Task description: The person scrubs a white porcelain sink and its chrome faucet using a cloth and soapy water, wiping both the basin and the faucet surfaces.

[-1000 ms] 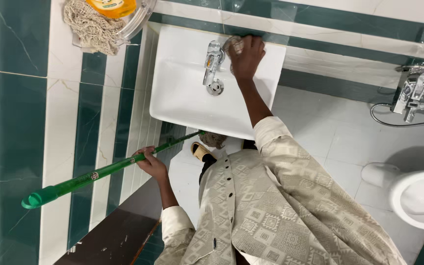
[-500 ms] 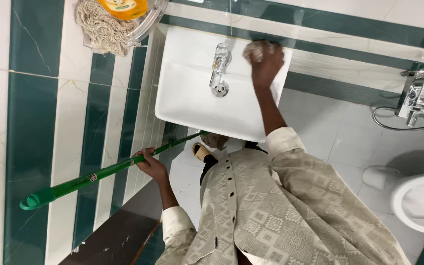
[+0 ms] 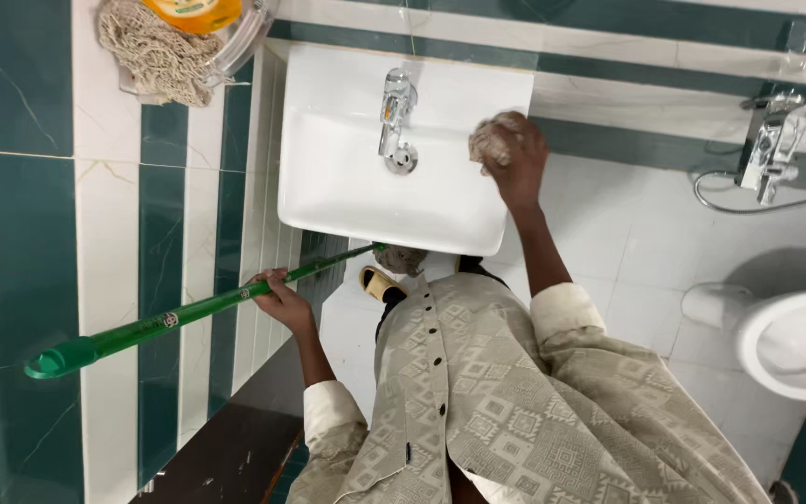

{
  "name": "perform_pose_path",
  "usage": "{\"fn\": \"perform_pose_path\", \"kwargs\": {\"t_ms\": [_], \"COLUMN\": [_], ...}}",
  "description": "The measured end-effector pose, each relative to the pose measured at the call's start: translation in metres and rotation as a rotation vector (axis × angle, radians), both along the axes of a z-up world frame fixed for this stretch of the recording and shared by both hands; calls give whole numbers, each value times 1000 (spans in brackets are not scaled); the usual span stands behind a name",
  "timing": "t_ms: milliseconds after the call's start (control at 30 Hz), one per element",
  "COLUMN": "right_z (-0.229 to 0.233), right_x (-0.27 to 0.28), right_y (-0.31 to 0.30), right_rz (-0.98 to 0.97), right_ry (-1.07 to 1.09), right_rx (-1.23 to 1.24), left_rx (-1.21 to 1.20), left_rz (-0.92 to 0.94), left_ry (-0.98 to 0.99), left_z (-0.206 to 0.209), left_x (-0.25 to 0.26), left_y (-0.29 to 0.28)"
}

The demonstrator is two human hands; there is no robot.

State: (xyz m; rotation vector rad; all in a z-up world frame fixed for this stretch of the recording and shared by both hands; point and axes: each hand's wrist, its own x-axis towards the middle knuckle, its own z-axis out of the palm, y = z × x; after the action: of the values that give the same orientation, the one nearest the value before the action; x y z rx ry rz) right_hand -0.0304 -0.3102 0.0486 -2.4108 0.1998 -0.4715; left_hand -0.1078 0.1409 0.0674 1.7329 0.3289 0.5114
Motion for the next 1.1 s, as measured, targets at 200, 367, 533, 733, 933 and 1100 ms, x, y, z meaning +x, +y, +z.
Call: {"fn": "perform_pose_path", "kwargs": {"t_ms": [200,367,533,733,933,1100], "right_z": [1,-2,-37,-82,-59,-37], "right_x": [-36,-81,-80,-14,-44,-128], "right_y": [13,25,8,-32,-22,14], "right_rz": [-173,-261,-419,-448,-346,-329], "right_ry": [-14,142,293,180,112,362], "right_rx": [249,335,538,557,674,687], "left_rx": [19,33,-48,-27,-30,33], "left_rz": [-39,-56,-53,-55,-69,-99], "left_ry": [12,12,-21,-12,-1,0], "left_z": [-2,-2,-6,-6,-6,-5], "left_x": [9,14,11,6,9,16], "left_y": [5,7,14,15,10,5]}}
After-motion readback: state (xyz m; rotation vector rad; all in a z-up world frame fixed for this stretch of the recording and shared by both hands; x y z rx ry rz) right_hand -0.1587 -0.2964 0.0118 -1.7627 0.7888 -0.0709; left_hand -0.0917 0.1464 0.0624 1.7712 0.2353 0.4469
